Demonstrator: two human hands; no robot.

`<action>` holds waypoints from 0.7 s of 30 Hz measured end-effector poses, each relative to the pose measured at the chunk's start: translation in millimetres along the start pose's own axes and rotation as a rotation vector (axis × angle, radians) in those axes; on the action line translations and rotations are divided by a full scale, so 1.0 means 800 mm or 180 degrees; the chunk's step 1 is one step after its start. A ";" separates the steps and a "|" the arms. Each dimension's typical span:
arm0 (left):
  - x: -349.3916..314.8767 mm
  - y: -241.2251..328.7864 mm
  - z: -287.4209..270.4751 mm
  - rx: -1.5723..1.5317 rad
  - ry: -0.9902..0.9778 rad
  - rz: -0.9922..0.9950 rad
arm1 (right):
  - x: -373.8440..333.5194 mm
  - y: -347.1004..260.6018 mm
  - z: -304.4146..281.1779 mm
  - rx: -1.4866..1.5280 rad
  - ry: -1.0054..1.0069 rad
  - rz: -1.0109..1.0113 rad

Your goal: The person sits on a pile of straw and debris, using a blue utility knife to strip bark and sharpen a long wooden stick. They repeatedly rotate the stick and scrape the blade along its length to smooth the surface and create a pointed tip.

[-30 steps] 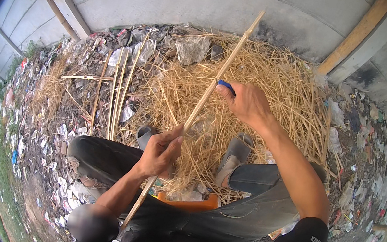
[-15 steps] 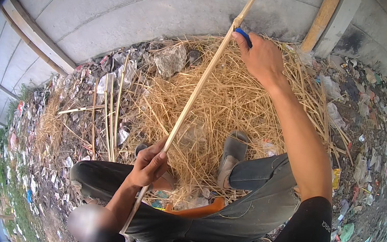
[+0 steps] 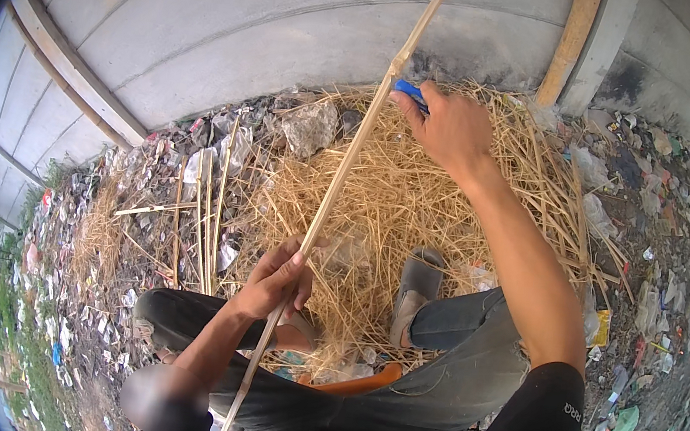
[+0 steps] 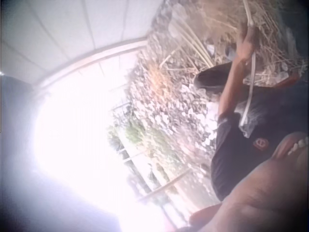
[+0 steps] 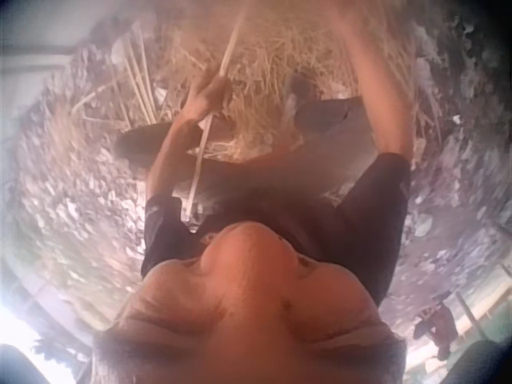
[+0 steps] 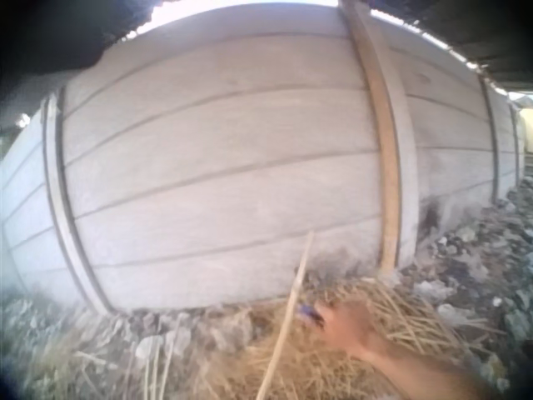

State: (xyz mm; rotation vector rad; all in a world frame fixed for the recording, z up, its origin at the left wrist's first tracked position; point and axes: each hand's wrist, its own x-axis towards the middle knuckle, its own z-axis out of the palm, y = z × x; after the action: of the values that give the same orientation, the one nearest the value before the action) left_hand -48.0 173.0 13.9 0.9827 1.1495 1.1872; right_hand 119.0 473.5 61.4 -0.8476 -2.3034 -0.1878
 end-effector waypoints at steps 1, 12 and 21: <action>0.002 0.004 0.000 0.0229 0.0011 -0.0018 | -0.001 -0.008 0.000 -0.0097 0.0030 -0.0107; -0.019 -0.045 -0.033 -0.0326 0.0481 0.0273 | -0.032 -0.076 0.013 0.1558 -0.0986 -0.0019; -0.029 -0.044 -0.031 -0.0125 0.0516 0.0347 | -0.052 -0.158 0.005 0.2911 -0.1466 0.0415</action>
State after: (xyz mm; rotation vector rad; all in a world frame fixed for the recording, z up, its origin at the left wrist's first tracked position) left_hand -66.6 144.4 -21.7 0.9425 1.2069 1.3925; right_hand 62.1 354.0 43.3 -0.5669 -2.3288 1.1356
